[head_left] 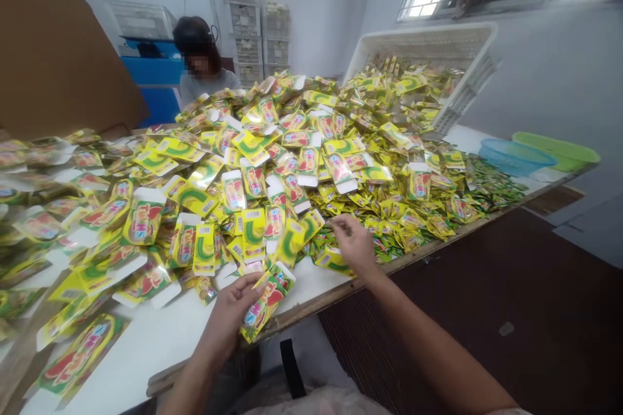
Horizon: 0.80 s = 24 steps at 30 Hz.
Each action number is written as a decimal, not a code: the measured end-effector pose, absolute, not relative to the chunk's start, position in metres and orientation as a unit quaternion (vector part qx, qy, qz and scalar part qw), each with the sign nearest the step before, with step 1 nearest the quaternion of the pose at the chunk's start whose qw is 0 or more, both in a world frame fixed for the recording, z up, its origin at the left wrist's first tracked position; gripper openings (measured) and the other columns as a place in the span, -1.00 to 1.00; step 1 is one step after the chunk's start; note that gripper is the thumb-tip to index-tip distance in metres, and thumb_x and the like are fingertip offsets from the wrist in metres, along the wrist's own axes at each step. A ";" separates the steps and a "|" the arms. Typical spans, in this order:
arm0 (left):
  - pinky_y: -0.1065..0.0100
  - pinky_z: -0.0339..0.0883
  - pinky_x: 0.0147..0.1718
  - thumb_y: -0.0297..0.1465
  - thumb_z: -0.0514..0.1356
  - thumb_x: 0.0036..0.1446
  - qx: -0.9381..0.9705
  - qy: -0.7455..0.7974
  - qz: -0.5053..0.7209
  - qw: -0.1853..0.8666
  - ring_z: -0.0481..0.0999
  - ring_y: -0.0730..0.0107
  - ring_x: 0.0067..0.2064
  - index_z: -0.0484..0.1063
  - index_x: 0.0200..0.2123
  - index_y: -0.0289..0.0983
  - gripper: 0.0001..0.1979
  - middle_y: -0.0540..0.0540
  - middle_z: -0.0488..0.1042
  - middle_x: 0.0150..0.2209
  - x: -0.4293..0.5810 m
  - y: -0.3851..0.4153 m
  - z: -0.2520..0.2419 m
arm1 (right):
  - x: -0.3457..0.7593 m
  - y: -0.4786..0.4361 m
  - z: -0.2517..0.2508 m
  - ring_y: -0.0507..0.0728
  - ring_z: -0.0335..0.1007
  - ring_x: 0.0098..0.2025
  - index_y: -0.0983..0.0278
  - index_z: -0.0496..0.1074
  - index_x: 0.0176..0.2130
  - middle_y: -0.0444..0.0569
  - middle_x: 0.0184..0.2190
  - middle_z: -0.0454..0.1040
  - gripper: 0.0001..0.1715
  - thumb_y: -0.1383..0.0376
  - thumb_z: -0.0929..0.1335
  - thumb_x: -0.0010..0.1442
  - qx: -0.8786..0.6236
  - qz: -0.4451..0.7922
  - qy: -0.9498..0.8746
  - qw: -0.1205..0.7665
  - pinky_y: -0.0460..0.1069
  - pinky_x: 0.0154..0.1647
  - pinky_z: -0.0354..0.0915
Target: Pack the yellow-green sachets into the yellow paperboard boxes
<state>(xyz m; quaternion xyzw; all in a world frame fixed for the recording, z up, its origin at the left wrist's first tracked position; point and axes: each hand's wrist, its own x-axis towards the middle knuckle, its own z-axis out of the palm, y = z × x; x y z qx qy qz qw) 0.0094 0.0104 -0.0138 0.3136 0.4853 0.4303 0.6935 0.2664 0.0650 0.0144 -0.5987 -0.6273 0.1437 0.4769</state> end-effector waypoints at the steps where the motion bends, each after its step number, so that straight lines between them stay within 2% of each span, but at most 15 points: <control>1: 0.27 0.37 -0.17 -0.26 0.41 -0.24 0.312 0.486 0.431 0.693 0.56 0.18 -0.23 0.49 -0.19 -0.33 -0.51 -0.15 0.60 -0.31 0.009 0.011 -0.016 | 0.279 0.074 0.011 0.18 0.34 -0.24 0.29 0.42 -0.30 0.04 -0.34 0.48 -0.80 0.27 0.25 0.14 -0.632 0.065 -0.611 0.472 0.07 -0.18 0.25; 3: 0.27 0.36 -0.16 -0.26 0.41 -0.24 0.311 0.492 0.433 0.688 0.56 0.18 -0.23 0.48 -0.19 -0.33 -0.51 -0.14 0.60 -0.35 0.011 0.011 -0.020 | 0.299 0.090 0.003 0.24 0.32 -0.18 0.31 0.42 -0.24 0.11 -0.27 0.47 -0.78 0.30 0.28 0.08 -0.667 -0.012 -0.621 0.412 0.11 -0.13 0.23; 6: 0.29 0.36 -0.17 -0.26 0.41 -0.25 0.310 0.495 0.436 0.685 0.56 0.20 -0.23 0.48 -0.21 -0.32 -0.52 -0.12 0.59 -0.35 0.017 0.011 -0.024 | 0.309 0.109 -0.004 0.28 0.25 -0.06 0.34 0.37 -0.07 0.16 -0.08 0.40 -0.59 0.33 0.32 0.04 -0.671 -0.074 -0.675 0.299 0.10 -0.08 0.19; 8: 0.29 0.37 -0.18 -0.26 0.41 -0.25 0.308 0.490 0.433 0.691 0.56 0.20 -0.24 0.48 -0.22 -0.33 -0.53 -0.12 0.60 -0.35 0.021 0.011 -0.024 | 0.305 0.118 -0.004 0.29 0.20 -0.02 0.34 0.32 0.03 0.16 -0.03 0.36 -0.49 0.35 0.33 0.04 -0.670 -0.119 -0.693 0.240 0.08 -0.08 0.15; 11: 0.31 0.37 -0.19 -0.26 0.41 -0.26 0.300 0.493 0.435 0.690 0.57 0.22 -0.24 0.48 -0.23 -0.33 -0.53 -0.12 0.60 -0.35 0.022 0.009 -0.021 | 0.298 0.126 0.001 0.29 0.22 -0.07 0.37 0.28 0.07 0.19 -0.09 0.38 -0.45 0.39 0.31 0.05 -0.672 -0.175 -0.698 0.174 0.07 -0.16 0.11; 13: 0.32 0.38 -0.21 -0.26 0.42 -0.26 0.292 0.498 0.443 0.686 0.57 0.23 -0.25 0.47 -0.22 -0.33 -0.52 -0.12 0.60 -0.34 0.020 0.007 -0.018 | 0.297 0.128 0.004 0.25 0.27 -0.17 0.39 0.34 0.00 0.18 -0.20 0.43 -0.54 0.43 0.26 0.07 -0.662 -0.185 -0.711 0.148 0.05 -0.22 0.09; 15: 0.32 0.39 -0.25 -0.26 0.41 -0.25 0.284 0.493 0.445 0.691 0.58 0.23 -0.28 0.46 -0.21 -0.33 -0.52 -0.12 0.60 -0.36 0.016 0.005 -0.014 | 0.300 0.126 0.006 0.21 0.30 -0.26 0.39 0.41 -0.12 0.15 -0.30 0.46 -0.66 0.46 0.21 0.12 -0.644 -0.178 -0.728 0.155 0.03 -0.24 0.09; 17: 0.32 0.40 -0.30 -0.27 0.41 -0.25 0.276 0.485 0.445 0.701 0.58 0.23 -0.33 0.45 -0.20 -0.33 -0.51 -0.11 0.60 -0.39 0.013 0.004 -0.011 | 0.304 0.121 0.010 0.18 0.32 -0.30 0.37 0.45 -0.21 0.13 -0.36 0.47 -0.70 0.44 0.18 0.17 -0.623 -0.171 -0.738 0.194 0.02 -0.25 0.10; 20: 0.33 0.40 -0.33 -0.28 0.42 -0.28 0.261 0.482 0.449 0.706 0.58 0.25 -0.38 0.46 -0.20 -0.32 -0.50 -0.09 0.60 -0.41 0.011 0.002 -0.007 | 0.304 0.108 0.019 0.17 0.35 -0.29 0.31 0.45 -0.24 0.08 -0.36 0.50 -0.72 0.38 0.18 0.19 -0.596 -0.128 -0.741 0.281 0.00 -0.24 0.15; 22: 0.35 0.40 -0.34 -0.28 0.43 -0.29 0.259 0.487 0.453 0.701 0.57 0.28 -0.39 0.47 -0.20 -0.33 -0.48 -0.10 0.60 -0.42 0.012 0.002 -0.006 | 0.299 0.099 0.026 0.15 0.37 -0.33 0.27 0.45 -0.28 0.02 -0.39 0.50 -0.79 0.31 0.23 0.16 -0.596 -0.044 -0.727 0.338 -0.01 -0.27 0.20; 24: 0.38 0.39 -0.35 -0.28 0.43 -0.30 0.264 0.493 0.455 0.693 0.57 0.31 -0.40 0.48 -0.21 -0.34 -0.49 -0.11 0.60 -0.42 0.015 0.002 -0.006 | 0.288 0.088 0.033 0.13 0.37 -0.42 0.25 0.43 -0.36 -0.05 -0.49 0.48 -0.82 0.19 0.30 0.10 -0.603 0.090 -0.683 0.403 -0.02 -0.36 0.23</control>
